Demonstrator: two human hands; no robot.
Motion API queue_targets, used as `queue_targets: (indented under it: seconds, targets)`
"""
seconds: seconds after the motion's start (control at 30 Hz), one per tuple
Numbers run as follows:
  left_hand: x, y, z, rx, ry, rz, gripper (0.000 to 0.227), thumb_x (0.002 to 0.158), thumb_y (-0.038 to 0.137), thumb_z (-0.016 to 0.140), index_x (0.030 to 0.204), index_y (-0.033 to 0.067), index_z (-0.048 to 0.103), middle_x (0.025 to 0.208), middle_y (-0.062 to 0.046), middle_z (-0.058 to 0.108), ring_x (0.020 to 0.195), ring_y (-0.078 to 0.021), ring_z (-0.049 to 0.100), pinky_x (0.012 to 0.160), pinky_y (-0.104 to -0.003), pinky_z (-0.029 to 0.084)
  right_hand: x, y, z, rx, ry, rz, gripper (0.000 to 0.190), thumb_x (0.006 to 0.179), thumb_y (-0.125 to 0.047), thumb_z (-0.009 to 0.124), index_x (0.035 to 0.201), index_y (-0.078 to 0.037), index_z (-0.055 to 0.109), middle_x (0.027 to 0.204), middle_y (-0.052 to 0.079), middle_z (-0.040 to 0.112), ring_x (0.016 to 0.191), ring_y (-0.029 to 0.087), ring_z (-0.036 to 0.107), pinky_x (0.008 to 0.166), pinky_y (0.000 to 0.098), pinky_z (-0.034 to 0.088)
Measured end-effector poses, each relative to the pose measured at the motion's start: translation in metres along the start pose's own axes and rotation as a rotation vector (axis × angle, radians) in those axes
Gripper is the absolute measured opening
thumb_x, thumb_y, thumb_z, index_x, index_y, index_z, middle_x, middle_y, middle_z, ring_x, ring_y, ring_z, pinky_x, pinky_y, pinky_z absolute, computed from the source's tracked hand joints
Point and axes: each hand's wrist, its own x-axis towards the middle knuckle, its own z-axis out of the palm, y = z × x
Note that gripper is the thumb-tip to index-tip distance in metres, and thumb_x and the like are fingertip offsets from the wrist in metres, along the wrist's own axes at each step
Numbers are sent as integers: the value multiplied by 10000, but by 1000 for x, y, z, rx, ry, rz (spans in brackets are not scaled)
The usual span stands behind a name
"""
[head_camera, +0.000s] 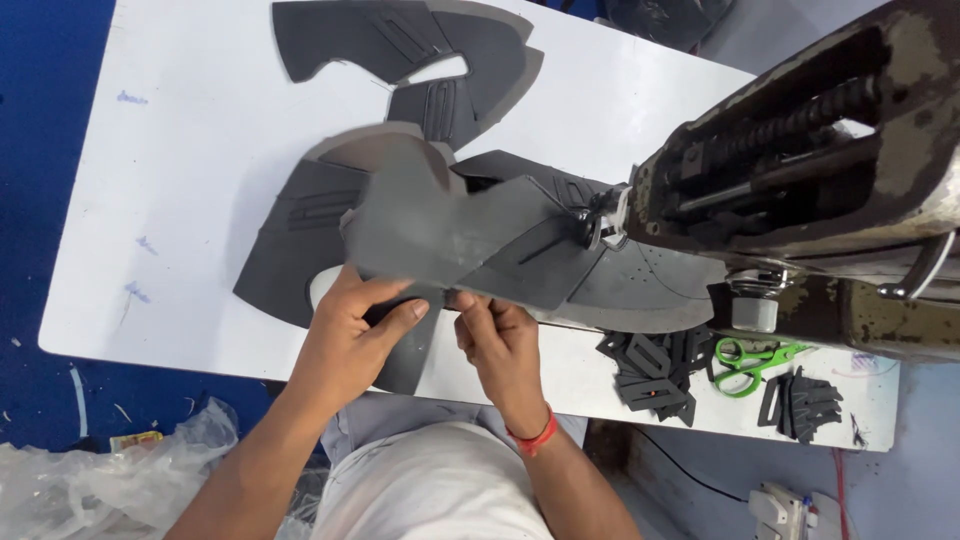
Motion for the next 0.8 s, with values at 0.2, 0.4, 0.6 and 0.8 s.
queue_targets:
  seconds: [0.2, 0.4, 0.6, 0.8]
  targets:
    - [9, 20, -23, 317, 70, 358, 383, 892, 74, 744, 1270, 126, 720, 1275, -165, 632, 1026, -291, 694, 814, -391, 566, 0, 4, -23, 92, -110, 135, 338, 1047, -307, 601, 993, 17, 679, 639, -4, 538, 541, 59, 433, 480, 224, 334]
    - [85, 28, -81, 881, 346, 498, 491, 927, 5, 666, 1399, 112, 580, 1286, -177, 617, 1111, -337, 688, 932, -385, 559, -31, 2, -42, -360, -187, -122, 247, 896, -90, 808, 1089, 5, 687, 700, -12, 585, 605, 64, 483, 544, 225, 400]
    - [127, 50, -22, 376, 177, 462, 422, 1073, 194, 637, 1474, 91, 558, 1348, -151, 674, 1172, -319, 679, 953, -417, 547, -47, 10, -84, -333, -21, -372, 375, 957, 68, 601, 1325, -4, 598, 898, 36, 698, 759, 73, 646, 670, 217, 522]
    - [118, 47, 53, 169, -429, 241, 761, 807, 538, 779, 1420, 147, 553, 1260, -112, 678, 1152, -241, 674, 962, -367, 537, -29, -31, -101, -146, 170, -292, 473, 998, 36, 549, 1463, -19, 484, 889, 61, 718, 594, 13, 495, 520, 182, 409]
